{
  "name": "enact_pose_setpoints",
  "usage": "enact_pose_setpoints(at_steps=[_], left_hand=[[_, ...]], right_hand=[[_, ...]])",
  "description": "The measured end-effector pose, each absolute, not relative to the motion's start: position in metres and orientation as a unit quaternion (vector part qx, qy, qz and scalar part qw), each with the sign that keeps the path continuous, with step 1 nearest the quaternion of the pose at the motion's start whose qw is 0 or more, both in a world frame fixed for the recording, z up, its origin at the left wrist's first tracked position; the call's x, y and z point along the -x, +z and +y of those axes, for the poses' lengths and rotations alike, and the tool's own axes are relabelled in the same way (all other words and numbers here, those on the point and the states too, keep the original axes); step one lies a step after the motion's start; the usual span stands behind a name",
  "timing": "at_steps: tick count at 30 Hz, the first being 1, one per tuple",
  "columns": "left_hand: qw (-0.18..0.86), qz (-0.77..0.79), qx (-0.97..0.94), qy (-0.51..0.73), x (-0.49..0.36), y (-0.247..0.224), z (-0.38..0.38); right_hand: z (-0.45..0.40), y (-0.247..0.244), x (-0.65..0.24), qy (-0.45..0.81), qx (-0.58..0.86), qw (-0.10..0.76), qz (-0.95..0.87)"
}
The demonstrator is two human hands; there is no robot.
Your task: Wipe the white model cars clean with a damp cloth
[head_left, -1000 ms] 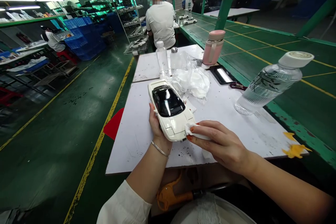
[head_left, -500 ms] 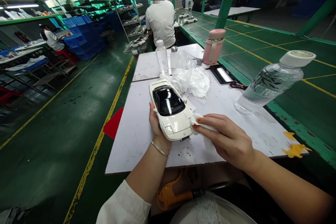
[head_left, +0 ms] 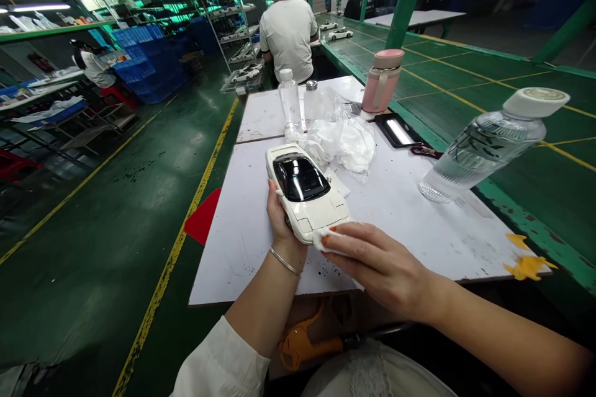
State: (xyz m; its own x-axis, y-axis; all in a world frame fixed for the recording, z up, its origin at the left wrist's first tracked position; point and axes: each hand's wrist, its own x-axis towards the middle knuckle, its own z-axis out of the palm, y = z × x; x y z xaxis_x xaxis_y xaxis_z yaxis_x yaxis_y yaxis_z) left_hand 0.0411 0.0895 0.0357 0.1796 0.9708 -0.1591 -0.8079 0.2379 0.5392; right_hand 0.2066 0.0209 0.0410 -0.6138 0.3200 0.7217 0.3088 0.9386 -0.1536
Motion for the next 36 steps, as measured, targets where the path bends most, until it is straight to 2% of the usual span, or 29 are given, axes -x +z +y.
enact_pose_setpoints(at_steps=[3,10,15,19,21,25,28,30,33,36], left_hand=[[0.75,0.206,-0.16,0.608,-0.04,0.034,0.09],[0.747,0.201,-0.165,0.612,-0.04,0.035,0.09],[0.759,0.215,-0.162,0.593,-0.04,0.036,0.087],[0.755,0.223,-0.163,0.594,-0.038,0.036,0.087],[0.749,0.205,-0.163,0.609,-0.038,0.037,0.087],[0.776,0.164,-0.169,0.586,-0.04,0.04,0.084],[0.785,0.129,-0.174,0.58,-0.043,0.041,0.079],[0.798,0.118,-0.17,0.566,-0.043,0.04,0.077],[0.829,0.123,-0.154,0.524,-0.042,0.037,0.074],[0.828,0.125,-0.168,0.52,-0.042,0.036,0.072]], right_hand=[[0.015,0.046,-0.219,0.049,0.152,0.418,-0.894],[0.019,0.055,-0.236,-0.018,0.224,0.515,-0.827],[0.023,0.044,-0.204,-0.002,0.213,0.483,-0.849],[0.012,0.046,-0.188,0.017,0.093,0.434,-0.896],[0.008,0.055,-0.192,0.061,0.061,0.443,-0.892],[0.02,0.072,-0.209,0.047,0.245,0.545,-0.801],[0.045,0.077,-0.211,0.008,0.326,0.565,-0.758],[0.062,0.077,-0.206,-0.012,0.284,0.509,-0.812],[0.079,0.08,-0.196,-0.064,0.211,0.356,-0.908],[0.094,0.088,-0.196,-0.074,0.248,0.297,-0.919]])
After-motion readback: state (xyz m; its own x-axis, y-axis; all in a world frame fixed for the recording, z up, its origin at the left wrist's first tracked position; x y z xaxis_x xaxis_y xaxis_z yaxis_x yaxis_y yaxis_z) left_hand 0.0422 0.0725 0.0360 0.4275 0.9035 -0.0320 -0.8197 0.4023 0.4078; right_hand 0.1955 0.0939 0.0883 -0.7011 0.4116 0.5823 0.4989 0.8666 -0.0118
